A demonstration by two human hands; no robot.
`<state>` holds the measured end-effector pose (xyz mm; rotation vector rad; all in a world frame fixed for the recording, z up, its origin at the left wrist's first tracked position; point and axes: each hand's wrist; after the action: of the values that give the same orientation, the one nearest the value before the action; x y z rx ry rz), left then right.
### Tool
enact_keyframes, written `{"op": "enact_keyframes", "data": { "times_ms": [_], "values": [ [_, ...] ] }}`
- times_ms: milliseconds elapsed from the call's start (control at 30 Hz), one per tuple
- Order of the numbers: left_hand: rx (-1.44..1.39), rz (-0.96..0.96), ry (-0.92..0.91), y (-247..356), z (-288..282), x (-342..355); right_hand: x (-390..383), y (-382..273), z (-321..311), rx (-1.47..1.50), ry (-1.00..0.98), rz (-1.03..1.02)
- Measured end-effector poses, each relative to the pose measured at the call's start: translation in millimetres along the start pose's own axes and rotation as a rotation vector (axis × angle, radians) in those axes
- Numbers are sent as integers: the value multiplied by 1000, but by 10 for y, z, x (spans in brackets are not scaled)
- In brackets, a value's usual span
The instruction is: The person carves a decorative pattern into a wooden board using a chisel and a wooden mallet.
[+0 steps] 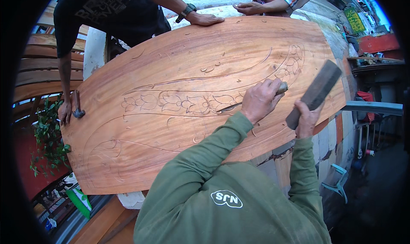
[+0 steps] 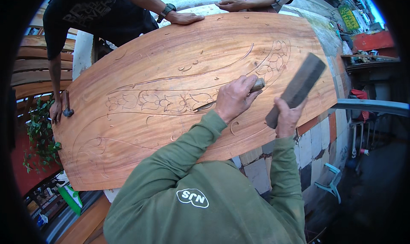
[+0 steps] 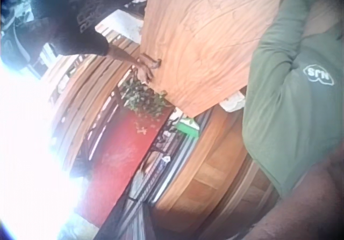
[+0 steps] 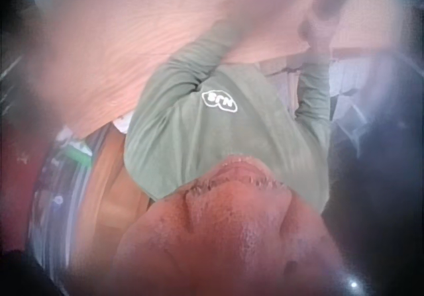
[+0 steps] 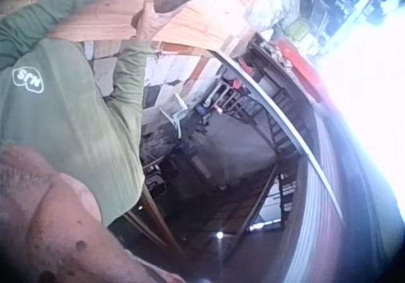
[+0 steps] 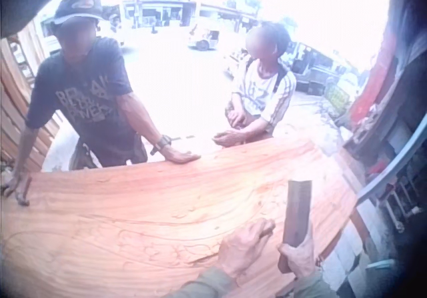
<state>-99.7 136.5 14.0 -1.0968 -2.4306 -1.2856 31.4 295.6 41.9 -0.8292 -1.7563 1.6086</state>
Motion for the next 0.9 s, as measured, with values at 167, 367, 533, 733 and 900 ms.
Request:
{"op": "enact_keyframes", "data": {
  "times_ms": [167, 367, 533, 733, 900],
  "values": [
    [8, -61, 73, -78, -124, 9, 99, 118, -152, -388, -372, -141],
    [28, -48, 74, -126, -31, -39, 67, -53, 102, -232, -194, -8],
    [41, -19, 44, -144, -25, -126, -17, -58, 21, -309, -284, -75],
    [22, 152, 53, 95, -311, -334, -264, -99, 9, -171, -222, -79],
    [-85, 168, -125, 483, -724, -816, -592, 88, -24, -22, -63, 182]
  ]
}}
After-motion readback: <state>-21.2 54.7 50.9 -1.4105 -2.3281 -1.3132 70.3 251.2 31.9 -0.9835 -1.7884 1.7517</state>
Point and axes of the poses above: each hand's wrist, its own x-axis towards the middle knuckle, its own z-axis out of the palm, y = z × x, and after that the axes turned 11 degrees about x, right-handed
